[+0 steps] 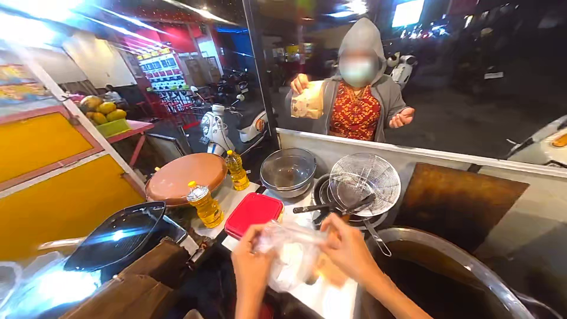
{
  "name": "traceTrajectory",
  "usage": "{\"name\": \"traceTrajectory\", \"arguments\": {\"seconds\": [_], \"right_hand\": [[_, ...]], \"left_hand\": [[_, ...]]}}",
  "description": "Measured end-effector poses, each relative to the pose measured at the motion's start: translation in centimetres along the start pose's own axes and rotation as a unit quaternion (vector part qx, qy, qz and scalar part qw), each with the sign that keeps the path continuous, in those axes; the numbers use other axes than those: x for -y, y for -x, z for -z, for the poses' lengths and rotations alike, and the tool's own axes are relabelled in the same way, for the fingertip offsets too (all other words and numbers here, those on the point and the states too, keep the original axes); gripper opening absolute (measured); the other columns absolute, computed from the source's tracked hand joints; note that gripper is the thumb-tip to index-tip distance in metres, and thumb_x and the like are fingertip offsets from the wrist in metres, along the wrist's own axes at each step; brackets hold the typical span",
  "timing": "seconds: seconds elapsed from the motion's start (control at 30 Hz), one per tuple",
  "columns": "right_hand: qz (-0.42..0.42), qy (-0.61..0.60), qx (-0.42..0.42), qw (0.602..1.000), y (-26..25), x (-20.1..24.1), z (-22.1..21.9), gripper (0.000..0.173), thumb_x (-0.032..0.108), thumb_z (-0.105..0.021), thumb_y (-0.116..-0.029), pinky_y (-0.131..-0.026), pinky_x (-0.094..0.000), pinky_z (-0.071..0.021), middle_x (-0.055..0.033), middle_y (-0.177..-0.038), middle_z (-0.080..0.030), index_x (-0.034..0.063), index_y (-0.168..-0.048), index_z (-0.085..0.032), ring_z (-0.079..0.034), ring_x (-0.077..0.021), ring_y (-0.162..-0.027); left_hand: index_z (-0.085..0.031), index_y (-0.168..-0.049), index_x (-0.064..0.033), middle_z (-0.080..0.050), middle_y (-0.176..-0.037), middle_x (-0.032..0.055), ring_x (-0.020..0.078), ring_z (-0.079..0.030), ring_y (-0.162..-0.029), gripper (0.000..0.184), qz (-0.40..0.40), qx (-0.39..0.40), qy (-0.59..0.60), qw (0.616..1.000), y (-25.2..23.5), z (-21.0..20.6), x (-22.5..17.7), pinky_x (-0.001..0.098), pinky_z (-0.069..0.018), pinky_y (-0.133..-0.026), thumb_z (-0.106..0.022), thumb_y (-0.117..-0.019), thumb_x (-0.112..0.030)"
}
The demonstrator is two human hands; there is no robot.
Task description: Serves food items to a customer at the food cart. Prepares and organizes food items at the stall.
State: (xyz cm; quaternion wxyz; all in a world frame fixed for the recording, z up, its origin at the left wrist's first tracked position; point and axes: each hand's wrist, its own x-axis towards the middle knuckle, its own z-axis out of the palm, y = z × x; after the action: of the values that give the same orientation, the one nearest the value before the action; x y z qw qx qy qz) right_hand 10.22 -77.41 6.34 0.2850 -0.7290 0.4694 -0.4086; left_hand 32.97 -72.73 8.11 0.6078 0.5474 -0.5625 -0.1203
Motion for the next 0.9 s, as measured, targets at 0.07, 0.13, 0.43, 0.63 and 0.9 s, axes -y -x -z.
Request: {"name": "traceTrajectory", "arguments": {"seconds": [0.07,0.13,0.43,0.63,0.9], "right_hand": [[0.008,0.073,-0.077,0.994,-2.3,-3.1,1.1,0.033,0.026,-0.076,-0.0853,-0.071,-0.0481,-0.0568,-0.0102,-0.088,-0.068,0.0049,-0.11,-0.068,-0.066,-0.0259,-0.078],[-0.002,0.099,-0.101,0.99,-4.3,-5.2,2.3,0.025,0.025,-0.07,-0.0898,-0.073,-0.0491,-0.0565,-0.0117,-0.089,-0.068,0.0044,-0.103,-0.071,-0.067,-0.0271,-0.079],[-0.213,-0.568,0.055,0.793,-11.7,-7.8,7.7,0.014,0.017,-0.051,-0.1056,-0.042,-0.0101,-0.0386,0.0071,-0.069,-0.056,0.0143,-0.097,-0.061,-0.045,0.0038,-0.047],[-0.27,-0.673,0.049,0.686,-14.9,-10.4,7.1,0.036,0.029,-0.033,-0.1059,-0.064,-0.0326,-0.0601,-0.0069,-0.085,-0.072,0.0113,-0.099,-0.063,-0.071,-0.0158,-0.074],[-0.193,-0.746,-0.062,0.635,-17.1,-10.8,5.9,0.041,0.033,-0.034,-0.1082,-0.075,-0.0405,-0.0626,-0.0129,-0.099,-0.073,0.0065,-0.118,-0.063,-0.074,-0.0227,-0.087]], "left_hand": [[-0.068,-0.102,0.0002,-0.072,-0.085,0.0006,0.0062,-0.069,-0.073,0.032,0.037,-0.03,0.058,0.997,-3.6,-0.6,0.5,0.0263,-0.0589,-0.065,-0.065,-0.0705,0.002],[-0.069,-0.106,0.0013,-0.073,-0.091,0.004,0.0089,-0.07,-0.079,0.032,0.057,-0.045,0.091,0.993,-6.3,-2.2,1.3,0.0261,-0.0592,-0.07,-0.063,-0.0742,0.005],[-0.065,-0.105,-0.009,-0.074,-0.09,0.0059,0.0133,-0.073,-0.078,0.023,0.38,0.273,0.416,0.78,-13.0,-8.7,7.3,0.028,-0.0623,-0.068,-0.043,-0.1022,-0.014],[-0.055,-0.089,-0.0121,-0.065,-0.072,0.0072,0.0198,-0.067,-0.061,0.029,0.484,0.071,0.508,0.709,-18.4,-15.6,6.6,0.0369,-0.0571,-0.051,-0.038,-0.1019,-0.033],[-0.059,-0.108,-0.0137,-0.071,-0.091,0.007,0.0204,-0.072,-0.081,0.045,0.411,0.11,0.494,0.759,-20.6,-17.9,6.3,0.0411,-0.0601,-0.064,-0.024,-0.1063,-0.043]]}}
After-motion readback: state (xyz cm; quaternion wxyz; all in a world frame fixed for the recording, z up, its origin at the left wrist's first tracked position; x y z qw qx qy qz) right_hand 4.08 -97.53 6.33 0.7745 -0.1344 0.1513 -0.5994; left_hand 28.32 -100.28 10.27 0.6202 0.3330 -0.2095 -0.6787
